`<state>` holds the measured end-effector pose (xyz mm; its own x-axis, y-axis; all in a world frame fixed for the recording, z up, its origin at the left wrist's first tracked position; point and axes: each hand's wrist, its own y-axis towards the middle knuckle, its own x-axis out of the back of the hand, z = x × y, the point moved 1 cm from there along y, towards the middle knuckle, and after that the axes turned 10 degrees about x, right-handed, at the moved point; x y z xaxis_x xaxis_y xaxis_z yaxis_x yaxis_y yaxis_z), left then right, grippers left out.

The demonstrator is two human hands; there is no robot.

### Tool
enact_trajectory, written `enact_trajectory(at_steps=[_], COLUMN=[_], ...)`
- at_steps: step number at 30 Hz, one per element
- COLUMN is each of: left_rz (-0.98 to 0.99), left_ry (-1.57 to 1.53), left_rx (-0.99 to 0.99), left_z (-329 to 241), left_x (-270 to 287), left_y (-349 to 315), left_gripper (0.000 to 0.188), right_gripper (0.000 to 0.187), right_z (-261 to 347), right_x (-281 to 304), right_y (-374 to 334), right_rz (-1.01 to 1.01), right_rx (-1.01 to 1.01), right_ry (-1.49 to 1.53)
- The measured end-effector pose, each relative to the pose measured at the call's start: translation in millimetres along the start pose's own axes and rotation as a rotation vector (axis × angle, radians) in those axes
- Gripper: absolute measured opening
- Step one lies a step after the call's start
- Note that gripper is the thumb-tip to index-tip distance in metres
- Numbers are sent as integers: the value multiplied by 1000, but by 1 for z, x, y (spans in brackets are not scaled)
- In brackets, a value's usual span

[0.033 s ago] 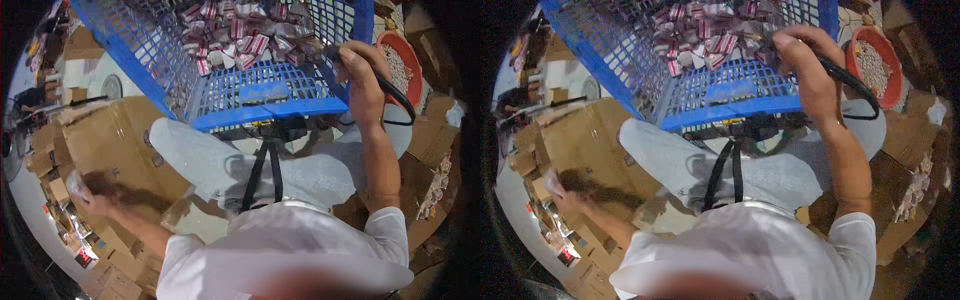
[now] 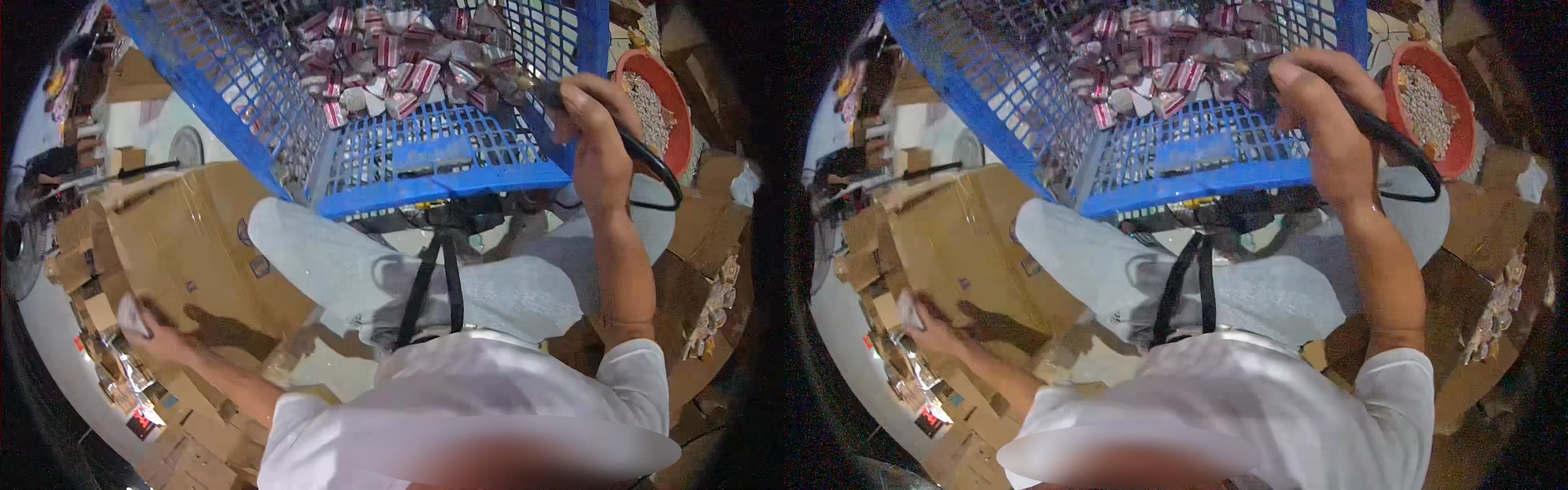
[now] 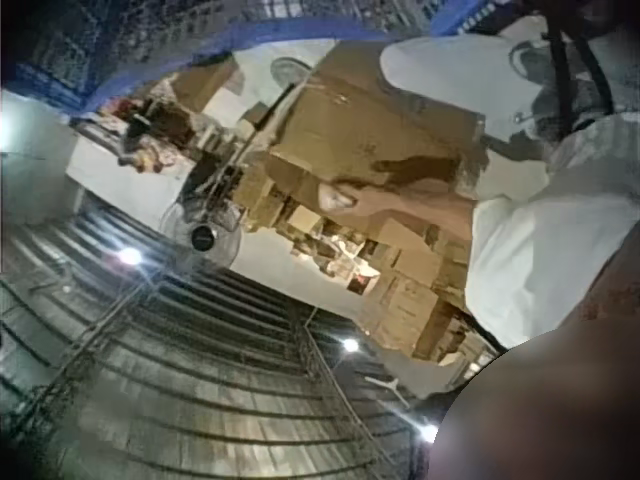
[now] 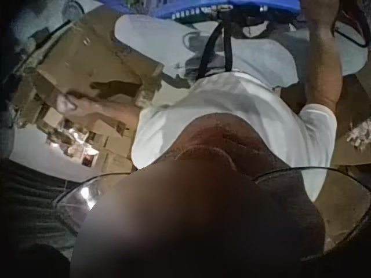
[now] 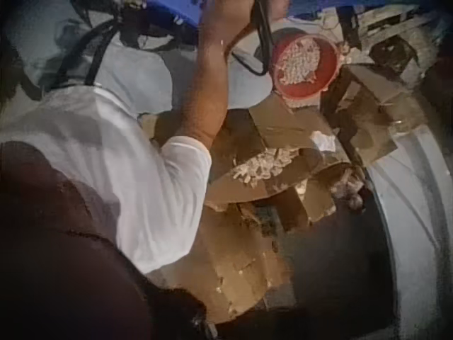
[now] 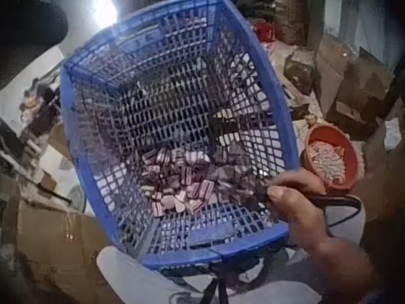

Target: Soldering or heat-sealing small plastic packages using a handheld heat tool.

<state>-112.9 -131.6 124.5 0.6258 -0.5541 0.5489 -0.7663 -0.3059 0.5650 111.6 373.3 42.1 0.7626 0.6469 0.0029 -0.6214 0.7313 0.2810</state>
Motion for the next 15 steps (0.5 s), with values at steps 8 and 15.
enact_trajectory(at_steps=[8,15], left_rz=[455,1142], left_ry=[-200,675], left_rx=[-553,-583], left_z=[-59,-137], left_x=[-195,-538], left_y=[-91,-102], left_gripper=[68,66], right_gripper=[24,26], right_z=[-12,-10], right_x=[7,9], right_y=[5,10], right_rz=[-67,-151], right_rx=[-90,-190], right_ry=[49,3])
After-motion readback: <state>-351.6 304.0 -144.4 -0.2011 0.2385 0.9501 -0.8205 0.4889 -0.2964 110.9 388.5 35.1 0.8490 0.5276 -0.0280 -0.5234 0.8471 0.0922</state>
